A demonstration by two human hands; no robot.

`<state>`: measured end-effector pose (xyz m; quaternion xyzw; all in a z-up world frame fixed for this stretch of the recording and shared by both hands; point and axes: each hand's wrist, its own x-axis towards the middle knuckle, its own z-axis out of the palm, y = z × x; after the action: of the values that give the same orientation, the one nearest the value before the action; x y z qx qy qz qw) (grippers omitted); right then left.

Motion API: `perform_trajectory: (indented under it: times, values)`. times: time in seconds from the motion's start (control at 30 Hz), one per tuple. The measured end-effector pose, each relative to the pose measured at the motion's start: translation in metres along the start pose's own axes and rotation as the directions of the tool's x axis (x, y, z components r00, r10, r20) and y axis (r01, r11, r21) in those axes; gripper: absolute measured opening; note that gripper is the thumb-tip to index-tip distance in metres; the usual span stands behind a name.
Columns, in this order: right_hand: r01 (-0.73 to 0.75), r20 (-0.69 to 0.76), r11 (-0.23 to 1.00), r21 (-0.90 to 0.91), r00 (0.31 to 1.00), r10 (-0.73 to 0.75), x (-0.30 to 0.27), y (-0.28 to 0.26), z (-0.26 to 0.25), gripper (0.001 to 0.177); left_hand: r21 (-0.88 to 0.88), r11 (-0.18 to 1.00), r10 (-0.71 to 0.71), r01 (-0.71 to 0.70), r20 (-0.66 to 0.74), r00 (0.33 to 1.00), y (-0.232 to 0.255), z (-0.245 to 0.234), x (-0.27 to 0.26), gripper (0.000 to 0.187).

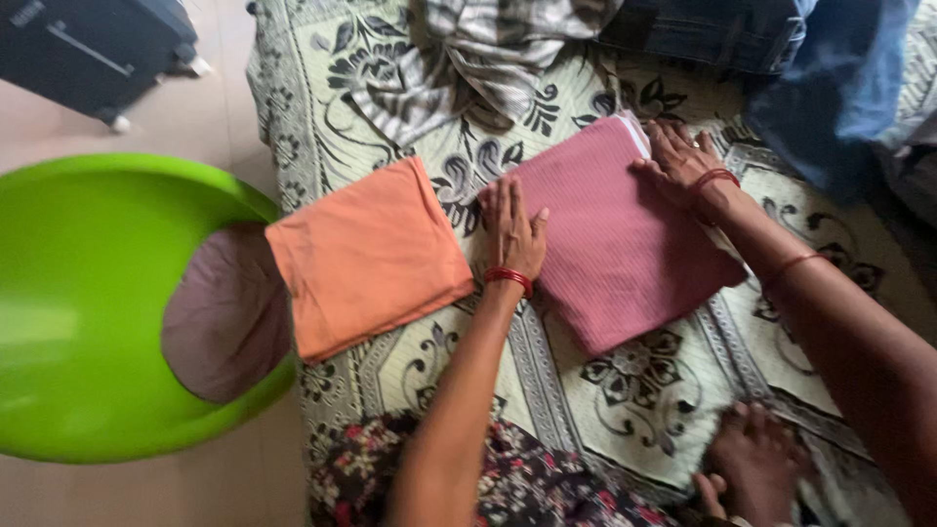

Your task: The person folds a pink towel and a white cloth on a patterned bedspread, then picks up a striped shirt and begins to fold it. The folded items are stacked neatly on the bed.

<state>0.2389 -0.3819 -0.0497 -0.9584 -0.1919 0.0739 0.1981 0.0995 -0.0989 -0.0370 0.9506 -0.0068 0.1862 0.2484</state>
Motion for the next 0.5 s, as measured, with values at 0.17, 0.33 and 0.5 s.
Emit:
perform_trajectory:
  times: [0.17, 0.33, 0.5]
  values:
    - [0.129, -0.101, 0.976, -0.174, 0.984, -0.148, -0.038, 0.001, 0.011, 0.086, 0.178, 0.981, -0.078, 0.072, 0.022, 0.997, 0.042, -0.002, -0.023, 0.074]
    - [0.241, -0.07, 0.945, -0.223, 0.962, -0.262, -0.082, -0.046, 0.028, 0.082, 0.218, 0.975, -0.072, 0.041, 0.134, 0.988, 0.096, 0.009, -0.056, 0.077]
    - [0.202, -0.079, 0.949, -0.243, 0.971, -0.227, -0.123, -0.072, 0.032, 0.082, 0.305, 0.952, -0.087, 0.024, 0.195, 0.977, 0.104, 0.007, -0.088, 0.085]
